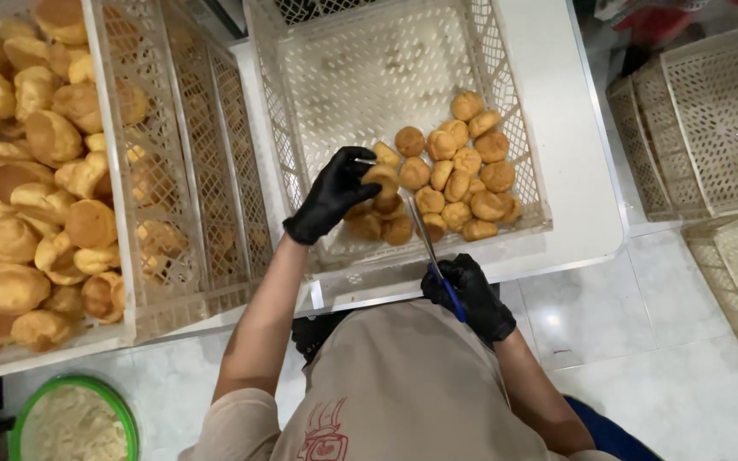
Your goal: Cutting small pastries with scissors and moving them from one basket to another
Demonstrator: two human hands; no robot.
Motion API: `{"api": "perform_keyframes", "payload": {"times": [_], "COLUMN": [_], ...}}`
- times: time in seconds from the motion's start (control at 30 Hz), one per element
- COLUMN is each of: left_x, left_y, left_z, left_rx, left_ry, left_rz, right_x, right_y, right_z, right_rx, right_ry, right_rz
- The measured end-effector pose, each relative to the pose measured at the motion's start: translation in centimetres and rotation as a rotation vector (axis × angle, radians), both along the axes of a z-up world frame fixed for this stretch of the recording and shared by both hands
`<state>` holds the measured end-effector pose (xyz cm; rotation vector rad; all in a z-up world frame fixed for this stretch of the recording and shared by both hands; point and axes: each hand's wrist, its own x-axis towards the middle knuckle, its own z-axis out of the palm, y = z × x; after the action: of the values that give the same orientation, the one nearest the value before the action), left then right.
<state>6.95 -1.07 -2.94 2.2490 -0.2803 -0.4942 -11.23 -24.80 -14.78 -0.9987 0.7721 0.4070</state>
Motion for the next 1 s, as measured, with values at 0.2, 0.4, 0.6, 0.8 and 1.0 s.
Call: {"api": "perform_keyframes", "payload": {"times": [0.2, 0.4, 0.6, 0.8, 1.0], "left_x": [-4.1, -4.5, -5.5, -6.3, -6.8], "left_y": [1.0, 1.6, 1.1, 0.8, -0.2], "left_z": [-0.1, -0.4, 1.9, 2.5, 1.1], "left_rx": [-1.054, -1.098, -1.082, -0.938, -0.759], "left_ry": [0.156, 0.009, 0.006, 0.057, -0.058], "left_rz": [0.129, 0.178, 0.230, 0.136, -0.020], "right_x": [-1.0, -1.4, -1.5, 0.6, 1.2], "right_y": [0.5, 0.5, 0.6, 1.8, 2.8], "right_z": [-1.6, -1.0, -0.4, 7.5, 10.4], "right_rx": [0.174, 0.251, 0.095, -0.011, 0.189], "right_ry": [0.172, 0.186, -0.179, -0.080, 0.129], "right_rz": [0.049, 0.103, 0.430, 0.481, 0.283]}}
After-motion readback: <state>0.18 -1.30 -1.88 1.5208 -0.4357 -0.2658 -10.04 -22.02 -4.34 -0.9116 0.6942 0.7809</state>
